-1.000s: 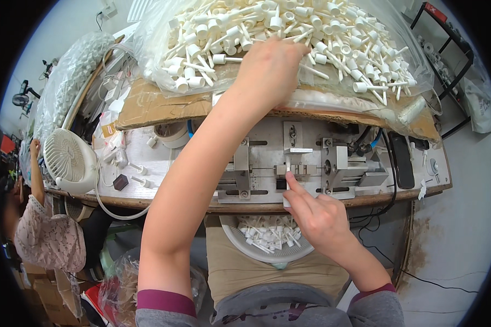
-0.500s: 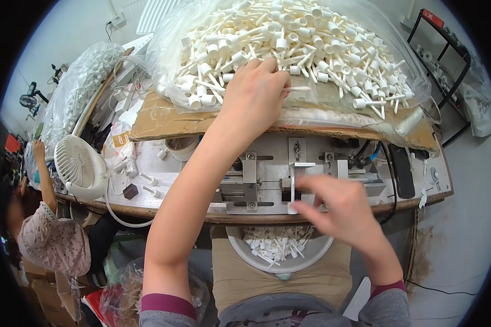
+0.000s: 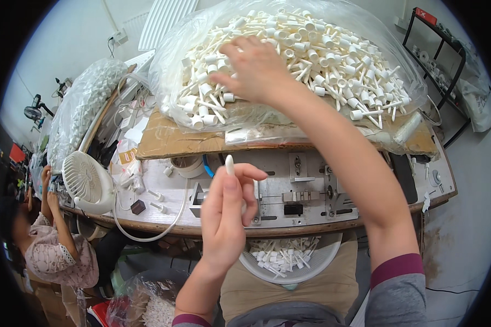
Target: Manually assemble white plastic sprayer pump components using a specialized assembly jig.
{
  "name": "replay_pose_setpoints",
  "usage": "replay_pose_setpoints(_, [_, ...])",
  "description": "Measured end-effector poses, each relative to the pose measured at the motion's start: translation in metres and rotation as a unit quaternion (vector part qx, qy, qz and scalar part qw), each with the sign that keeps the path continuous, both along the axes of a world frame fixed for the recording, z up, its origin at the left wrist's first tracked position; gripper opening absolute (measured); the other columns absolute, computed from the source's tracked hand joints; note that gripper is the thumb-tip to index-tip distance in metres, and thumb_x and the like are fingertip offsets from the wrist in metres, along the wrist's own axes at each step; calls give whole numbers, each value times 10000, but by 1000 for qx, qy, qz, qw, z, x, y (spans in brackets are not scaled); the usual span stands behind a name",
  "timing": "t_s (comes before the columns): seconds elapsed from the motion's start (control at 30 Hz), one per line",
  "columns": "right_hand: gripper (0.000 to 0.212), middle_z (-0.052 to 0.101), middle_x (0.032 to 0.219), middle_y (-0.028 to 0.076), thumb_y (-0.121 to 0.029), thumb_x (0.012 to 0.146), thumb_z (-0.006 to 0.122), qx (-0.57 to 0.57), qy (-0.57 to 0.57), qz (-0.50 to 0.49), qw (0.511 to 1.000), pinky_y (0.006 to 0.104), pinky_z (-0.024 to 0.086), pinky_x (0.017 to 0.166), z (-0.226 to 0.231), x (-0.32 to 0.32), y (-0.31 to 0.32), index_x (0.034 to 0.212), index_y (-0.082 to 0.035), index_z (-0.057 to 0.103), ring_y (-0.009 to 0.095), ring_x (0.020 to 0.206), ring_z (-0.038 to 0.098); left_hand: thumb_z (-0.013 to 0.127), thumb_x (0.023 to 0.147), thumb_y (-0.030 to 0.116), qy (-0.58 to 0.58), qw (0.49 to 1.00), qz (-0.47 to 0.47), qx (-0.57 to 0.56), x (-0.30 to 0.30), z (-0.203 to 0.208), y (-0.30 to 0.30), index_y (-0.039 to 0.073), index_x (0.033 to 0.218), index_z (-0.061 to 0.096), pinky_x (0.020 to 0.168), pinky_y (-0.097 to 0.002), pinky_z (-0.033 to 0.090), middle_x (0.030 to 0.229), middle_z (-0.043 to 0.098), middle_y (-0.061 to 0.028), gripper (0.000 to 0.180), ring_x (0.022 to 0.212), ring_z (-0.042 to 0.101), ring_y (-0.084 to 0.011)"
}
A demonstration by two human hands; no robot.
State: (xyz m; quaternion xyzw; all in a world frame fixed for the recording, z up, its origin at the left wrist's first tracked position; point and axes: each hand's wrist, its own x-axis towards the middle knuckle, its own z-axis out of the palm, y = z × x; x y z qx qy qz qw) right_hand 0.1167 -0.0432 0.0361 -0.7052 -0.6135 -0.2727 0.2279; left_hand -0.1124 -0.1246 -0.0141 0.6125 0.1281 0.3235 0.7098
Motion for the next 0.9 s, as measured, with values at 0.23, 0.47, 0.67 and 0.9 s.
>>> replay_pose_setpoints(0.23, [500, 635, 1202, 127, -322, 806, 723, -53, -90, -70, 992, 482, 463, 997, -13, 6, 12, 1240, -105, 600, 316, 1232, 553, 481, 944, -23, 43, 994, -96, -15, -7, -7, -24, -28, 1573, 204, 931, -317, 485, 1307, 485, -116, 688, 1078, 561, -172])
replay_pose_setpoints(0.47, [284, 634, 1119, 129, -25, 807, 628, -36, -96, -22, 995, 411, 606, 782, -25, 21, -30, 1086, -74, 651, 281, 1138, 613, 736, 818, -96, 102, 986, 22, 130, -18, -24, -25, -66, 1229, 655, 868, -301, 619, 1217, 613, -144, 420, 974, 684, -202])
replay_pose_setpoints(0.67, [312, 615, 1130, 143, 3, 795, 624, -75, -29, -38, 996, 426, 592, 759, -15, 23, -74, 1100, -57, 646, 312, 978, 684, 828, 754, -17, 91, 960, 39, 262, -3, -41, -37, -18, 1062, 726, 775, -271, 637, 1165, 617, -114, 324, 927, 696, -176])
replay_pose_setpoints(0.9, [178, 613, 1007, 85, -52, 839, 654, -115, 12, -27, 993, 424, 556, 742, -15, 32, -108, 1009, -72, 605, 303, 924, 674, 794, 764, 81, 119, 843, 104, 514, 14, -77, -40, 16, 1046, 722, 702, -325, 572, 1269, 670, -149, 298, 854, 712, -228])
